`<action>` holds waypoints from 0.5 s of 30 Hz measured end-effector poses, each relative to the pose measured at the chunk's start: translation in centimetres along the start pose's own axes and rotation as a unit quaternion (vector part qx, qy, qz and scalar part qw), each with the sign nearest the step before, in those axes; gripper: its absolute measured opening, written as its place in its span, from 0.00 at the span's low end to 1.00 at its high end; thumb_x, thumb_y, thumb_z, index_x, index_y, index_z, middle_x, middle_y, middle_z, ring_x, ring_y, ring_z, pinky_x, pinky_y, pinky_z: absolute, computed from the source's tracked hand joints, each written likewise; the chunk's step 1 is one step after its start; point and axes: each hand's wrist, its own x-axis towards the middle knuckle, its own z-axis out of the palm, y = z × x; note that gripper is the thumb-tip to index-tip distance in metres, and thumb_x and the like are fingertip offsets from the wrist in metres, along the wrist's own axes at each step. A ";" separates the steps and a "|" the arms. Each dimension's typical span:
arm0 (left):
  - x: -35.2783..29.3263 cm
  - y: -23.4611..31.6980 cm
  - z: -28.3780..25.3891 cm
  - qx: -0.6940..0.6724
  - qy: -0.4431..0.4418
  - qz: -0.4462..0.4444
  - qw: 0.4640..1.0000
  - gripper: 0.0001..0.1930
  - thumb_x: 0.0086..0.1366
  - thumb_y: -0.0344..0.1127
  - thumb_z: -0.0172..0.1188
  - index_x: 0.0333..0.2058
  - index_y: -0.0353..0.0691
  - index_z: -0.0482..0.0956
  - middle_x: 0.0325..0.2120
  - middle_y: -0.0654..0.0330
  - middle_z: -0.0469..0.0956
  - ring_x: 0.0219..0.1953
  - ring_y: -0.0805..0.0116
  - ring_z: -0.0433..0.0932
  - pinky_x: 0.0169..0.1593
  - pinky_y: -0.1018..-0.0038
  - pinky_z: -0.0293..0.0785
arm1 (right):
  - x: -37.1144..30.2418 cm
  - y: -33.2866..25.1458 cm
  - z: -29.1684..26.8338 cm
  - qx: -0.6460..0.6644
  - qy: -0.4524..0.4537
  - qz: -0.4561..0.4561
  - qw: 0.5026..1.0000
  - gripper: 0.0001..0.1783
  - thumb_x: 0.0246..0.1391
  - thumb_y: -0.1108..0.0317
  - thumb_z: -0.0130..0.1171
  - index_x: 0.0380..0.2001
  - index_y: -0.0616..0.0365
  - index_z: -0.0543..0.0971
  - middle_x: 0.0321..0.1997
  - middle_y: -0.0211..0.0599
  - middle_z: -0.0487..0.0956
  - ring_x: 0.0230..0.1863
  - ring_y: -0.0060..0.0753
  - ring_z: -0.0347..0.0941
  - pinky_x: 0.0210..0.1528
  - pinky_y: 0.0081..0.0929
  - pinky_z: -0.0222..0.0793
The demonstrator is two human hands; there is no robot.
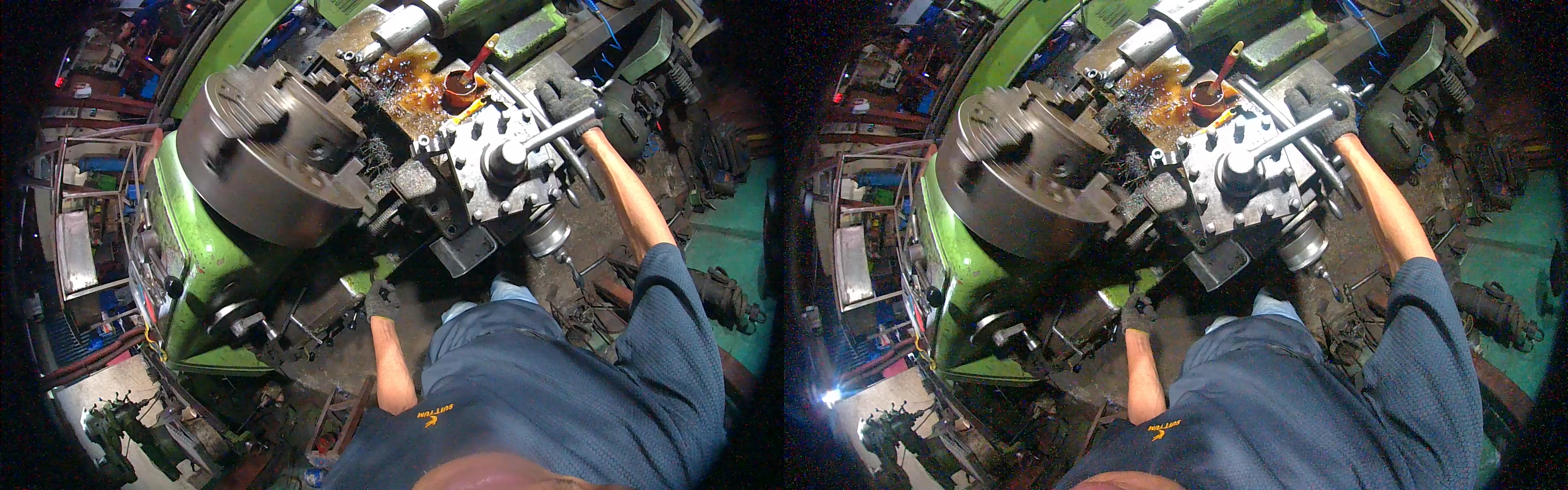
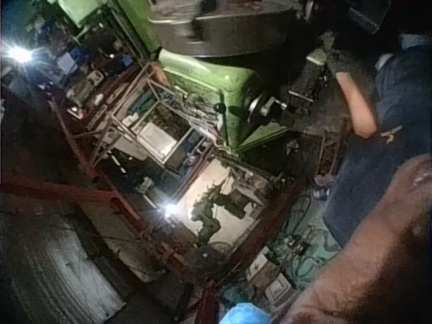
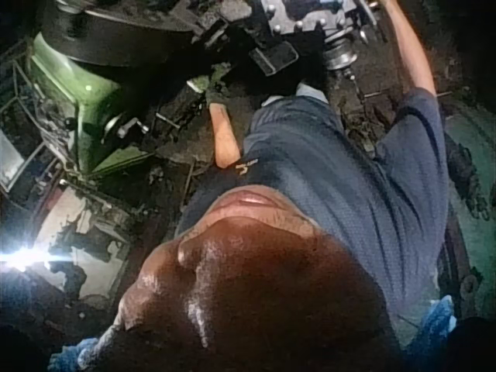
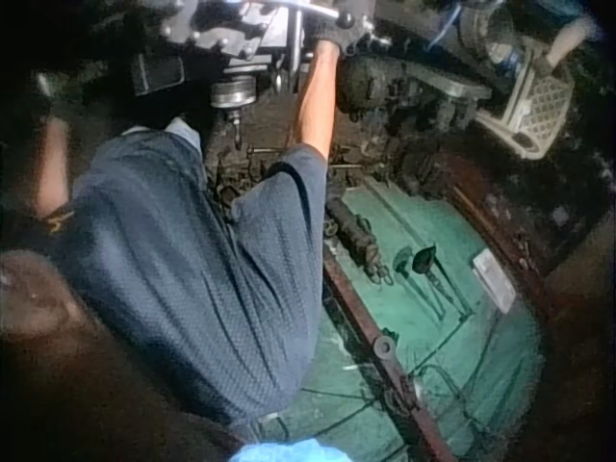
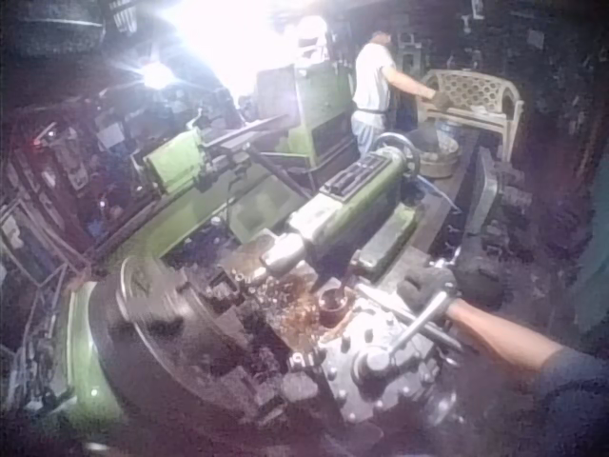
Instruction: The person operates a green metal lathe, using gloved hands to manipulate the cross-slide and compound rest handwheels. They repeatedly engage and disengage the carriage feed lever and adjust the tool post while the chuck rotates a metal workpiece. The person also uses a brush to apply cutting fluid to the workpiece and tool interface.
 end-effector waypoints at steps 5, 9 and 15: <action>-0.2 0.0 0.5 0.014 0.020 0.010 1.000 0.07 0.54 0.35 0.63 0.24 0.49 0.73 0.16 0.66 0.72 0.12 0.74 0.62 0.14 0.78 0.54 | -0.1 0.1 0.1 0.007 0.008 -0.002 1.000 0.21 0.54 0.45 0.56 0.38 0.50 0.82 0.41 0.46 0.82 0.42 0.54 0.79 0.44 0.45 0.74; -0.2 0.0 0.5 0.015 0.023 0.007 1.000 0.07 0.54 0.35 0.63 0.23 0.49 0.72 0.15 0.66 0.71 0.12 0.73 0.61 0.14 0.78 0.54 | -0.1 -0.2 -0.2 0.004 0.012 -0.015 1.000 0.21 0.56 0.45 0.55 0.38 0.50 0.83 0.40 0.48 0.82 0.41 0.55 0.79 0.43 0.47 0.74; -0.8 -0.1 0.8 0.011 -0.001 0.013 1.000 0.07 0.55 0.34 0.62 0.23 0.48 0.72 0.14 0.67 0.70 0.11 0.73 0.62 0.14 0.77 0.54 | 0.0 0.2 0.0 -0.001 0.004 -0.023 1.000 0.22 0.59 0.45 0.52 0.40 0.51 0.83 0.38 0.51 0.82 0.39 0.57 0.79 0.42 0.50 0.73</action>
